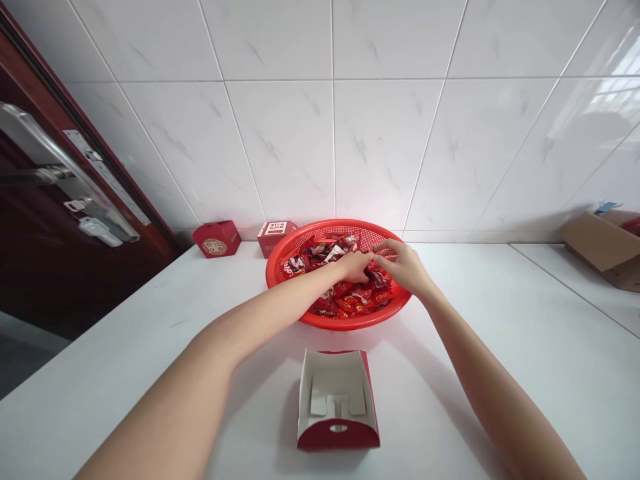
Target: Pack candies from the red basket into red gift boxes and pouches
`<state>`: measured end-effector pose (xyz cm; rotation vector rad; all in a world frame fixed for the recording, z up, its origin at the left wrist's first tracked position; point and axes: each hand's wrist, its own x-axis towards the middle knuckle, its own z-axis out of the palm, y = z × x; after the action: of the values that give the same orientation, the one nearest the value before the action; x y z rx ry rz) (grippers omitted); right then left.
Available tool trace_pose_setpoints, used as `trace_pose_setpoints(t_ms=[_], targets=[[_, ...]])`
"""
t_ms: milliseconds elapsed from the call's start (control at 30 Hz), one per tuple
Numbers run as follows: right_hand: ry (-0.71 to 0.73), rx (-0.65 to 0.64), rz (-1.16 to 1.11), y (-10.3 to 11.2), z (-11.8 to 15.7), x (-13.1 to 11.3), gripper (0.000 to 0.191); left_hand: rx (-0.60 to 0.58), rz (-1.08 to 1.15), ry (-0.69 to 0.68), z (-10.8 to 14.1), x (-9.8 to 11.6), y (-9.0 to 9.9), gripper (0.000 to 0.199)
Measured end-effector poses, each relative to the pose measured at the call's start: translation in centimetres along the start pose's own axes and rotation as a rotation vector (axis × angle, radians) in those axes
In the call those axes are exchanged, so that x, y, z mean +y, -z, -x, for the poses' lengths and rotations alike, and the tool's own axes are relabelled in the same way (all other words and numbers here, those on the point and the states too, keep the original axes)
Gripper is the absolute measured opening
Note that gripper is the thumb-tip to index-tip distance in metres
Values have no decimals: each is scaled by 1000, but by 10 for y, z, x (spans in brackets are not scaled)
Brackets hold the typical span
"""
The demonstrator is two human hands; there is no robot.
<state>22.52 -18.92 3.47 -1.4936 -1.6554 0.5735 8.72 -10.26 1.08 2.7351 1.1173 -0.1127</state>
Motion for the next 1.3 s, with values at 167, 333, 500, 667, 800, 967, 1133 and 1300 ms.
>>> trace_pose_setpoints(t_ms=[167,333,500,667,800,967,1133,1300], targets=[[6,3,1,0,0,2,8,-28,3,-12,1,0,4,43],[22,10,-9,0,1,2,7,-3,-92,56,8,7,6,64],[13,19,-16,0,0,1,8,-26,-149,92,7,4,7,71],[3,20,-13,1,1,0,9,-46,-7,54,1,-8,2,102],[6,22,-11,1,2,0,11,-61,-12,55,-3,-12,1,105],[6,33,-14,1,0,2,11,-76,-14,63,-5,-11,5,83],[10,32,-21,1,-1,4,11,-120,73,56,-1,-7,10,55],[7,24,-12,1,-1,3,10,-142,87,65,2,-7,14,34]])
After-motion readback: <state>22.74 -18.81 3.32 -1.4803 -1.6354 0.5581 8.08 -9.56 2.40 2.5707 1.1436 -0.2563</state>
